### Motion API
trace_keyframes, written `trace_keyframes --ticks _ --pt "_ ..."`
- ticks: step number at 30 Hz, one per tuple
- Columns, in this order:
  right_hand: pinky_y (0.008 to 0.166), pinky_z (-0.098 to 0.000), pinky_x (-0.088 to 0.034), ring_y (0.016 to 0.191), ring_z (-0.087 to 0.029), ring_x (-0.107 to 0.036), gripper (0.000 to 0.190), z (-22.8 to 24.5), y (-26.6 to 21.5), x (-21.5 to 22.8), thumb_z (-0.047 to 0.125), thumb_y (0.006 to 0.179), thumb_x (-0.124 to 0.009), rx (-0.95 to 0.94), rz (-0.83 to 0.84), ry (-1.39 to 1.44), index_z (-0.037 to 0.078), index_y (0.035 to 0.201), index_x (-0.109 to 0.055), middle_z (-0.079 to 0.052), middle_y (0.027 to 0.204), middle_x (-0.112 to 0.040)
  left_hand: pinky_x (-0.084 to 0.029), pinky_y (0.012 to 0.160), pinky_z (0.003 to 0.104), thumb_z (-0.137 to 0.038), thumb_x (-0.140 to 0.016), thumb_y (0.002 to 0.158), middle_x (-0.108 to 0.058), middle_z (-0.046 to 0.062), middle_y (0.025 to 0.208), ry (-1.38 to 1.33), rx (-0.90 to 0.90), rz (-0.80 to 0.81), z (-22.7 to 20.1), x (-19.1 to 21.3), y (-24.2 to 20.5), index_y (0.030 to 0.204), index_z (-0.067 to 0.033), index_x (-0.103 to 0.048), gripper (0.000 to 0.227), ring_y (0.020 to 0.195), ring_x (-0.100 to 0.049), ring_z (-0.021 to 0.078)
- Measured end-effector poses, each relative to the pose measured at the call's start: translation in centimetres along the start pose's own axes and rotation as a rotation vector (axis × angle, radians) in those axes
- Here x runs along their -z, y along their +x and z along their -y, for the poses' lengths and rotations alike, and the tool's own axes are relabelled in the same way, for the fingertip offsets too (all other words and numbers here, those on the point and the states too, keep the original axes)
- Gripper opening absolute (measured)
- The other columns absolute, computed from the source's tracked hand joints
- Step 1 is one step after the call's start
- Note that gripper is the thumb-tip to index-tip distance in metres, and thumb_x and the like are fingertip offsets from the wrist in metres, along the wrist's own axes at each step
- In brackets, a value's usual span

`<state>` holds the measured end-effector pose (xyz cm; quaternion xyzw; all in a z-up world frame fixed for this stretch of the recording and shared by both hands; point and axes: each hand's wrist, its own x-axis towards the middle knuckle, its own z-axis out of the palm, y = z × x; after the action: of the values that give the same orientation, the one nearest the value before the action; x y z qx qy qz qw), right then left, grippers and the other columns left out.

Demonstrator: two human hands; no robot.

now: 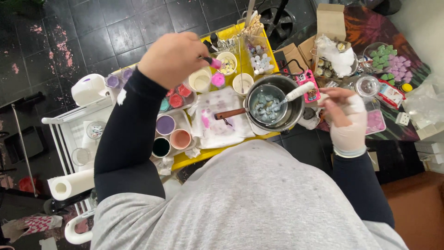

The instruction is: Stirring melting wax in a small pot and adding liquid pink dye using a dropper-style bottle.

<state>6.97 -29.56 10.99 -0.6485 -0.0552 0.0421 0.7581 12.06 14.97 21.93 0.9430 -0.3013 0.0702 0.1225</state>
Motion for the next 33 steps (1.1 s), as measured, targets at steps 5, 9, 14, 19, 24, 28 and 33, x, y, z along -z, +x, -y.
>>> trace_keyframes --ticks 5,9,14,19,24,28,33 --pt "0.082 -0.0292 -0.052 0.095 -0.016 -0.067 0.037 4.8 -0.2 -6.1 0.020 0.108 -0.052 -0.180 0.312 0.004 0.005 0.141 -0.052 -0.014 0.131 -0.066 -0.051 0.071 0.042 -0.026 -0.073 0.096 -0.062 0.006 0.089 0.005 -0.094 0.082 -8.3 1.7 1.4 0.094 -0.0106 -0.070 0.016 0.079 -0.065 0.0277" --pt "0.079 -0.0302 -0.054 0.092 -0.016 -0.067 0.054 4.6 0.1 -8.0 0.037 0.103 -0.050 -0.452 0.526 0.334 0.008 0.149 -0.045 -0.011 0.128 -0.067 -0.050 0.070 0.038 -0.027 -0.070 0.086 -0.059 0.002 0.087 0.136 -0.276 0.049 -12.9 0.7 2.2 0.095 -0.0127 -0.067 0.017 0.072 -0.065 0.0204" --pt "0.076 -0.0322 -0.052 0.085 -0.020 -0.066 0.035 0.6 0.7 -6.0 0.031 0.108 -0.058 -0.477 0.505 0.381 0.004 0.129 -0.053 -0.013 0.108 -0.069 -0.046 0.067 0.035 -0.020 -0.064 0.090 -0.057 0.001 0.088 0.107 -0.286 0.010 -15.4 -2.2 3.1 0.109 -0.0132 -0.067 0.020 0.071 -0.064 0.0185" --pt "0.074 -0.0307 -0.052 0.082 -0.017 -0.064 0.022 0.8 1.9 -4.8 0.025 0.107 -0.057 -0.511 0.401 0.461 0.007 0.118 -0.055 -0.009 0.099 -0.067 -0.045 0.069 0.035 -0.017 -0.064 0.094 -0.058 0.001 0.095 0.164 -0.154 -0.038 -16.3 -4.9 3.5 0.105 -0.0153 -0.065 0.011 0.078 -0.065 0.0177" --pt "0.083 -0.0310 -0.051 0.090 -0.018 -0.062 0.025 -0.3 2.1 -3.9 0.027 0.111 -0.059 -0.491 0.513 0.573 0.002 0.115 -0.058 -0.008 0.103 -0.062 -0.043 0.069 0.035 -0.018 -0.062 0.091 -0.057 0.000 0.098 0.059 -0.159 -0.264 -17.5 -7.3 3.5 0.131 -0.0101 -0.061 0.041 0.086 -0.064 0.0170" --pt "0.083 -0.0316 -0.051 0.092 -0.018 -0.062 0.020 -0.7 1.9 -4.2 0.022 0.112 -0.061 -0.444 0.506 0.615 0.002 0.113 -0.056 -0.008 0.105 -0.061 -0.044 0.069 0.034 -0.019 -0.062 0.088 -0.058 -0.001 0.097 0.105 -0.132 -0.291 -17.4 -8.6 3.3 0.130 -0.0120 -0.062 0.042 0.083 -0.064 0.0172" --pt "0.085 -0.0319 -0.052 0.094 -0.018 -0.063 0.018 -0.9 1.5 -4.7 0.009 0.104 -0.065 -0.350 0.458 0.401 0.003 0.117 -0.055 -0.008 0.108 -0.063 -0.047 0.073 0.037 -0.032 -0.066 0.104 -0.059 -0.001 0.089 -0.003 0.069 -0.128 -17.7 -10.0 2.6 0.103 -0.0164 -0.059 0.017 0.078 -0.064 0.0211"
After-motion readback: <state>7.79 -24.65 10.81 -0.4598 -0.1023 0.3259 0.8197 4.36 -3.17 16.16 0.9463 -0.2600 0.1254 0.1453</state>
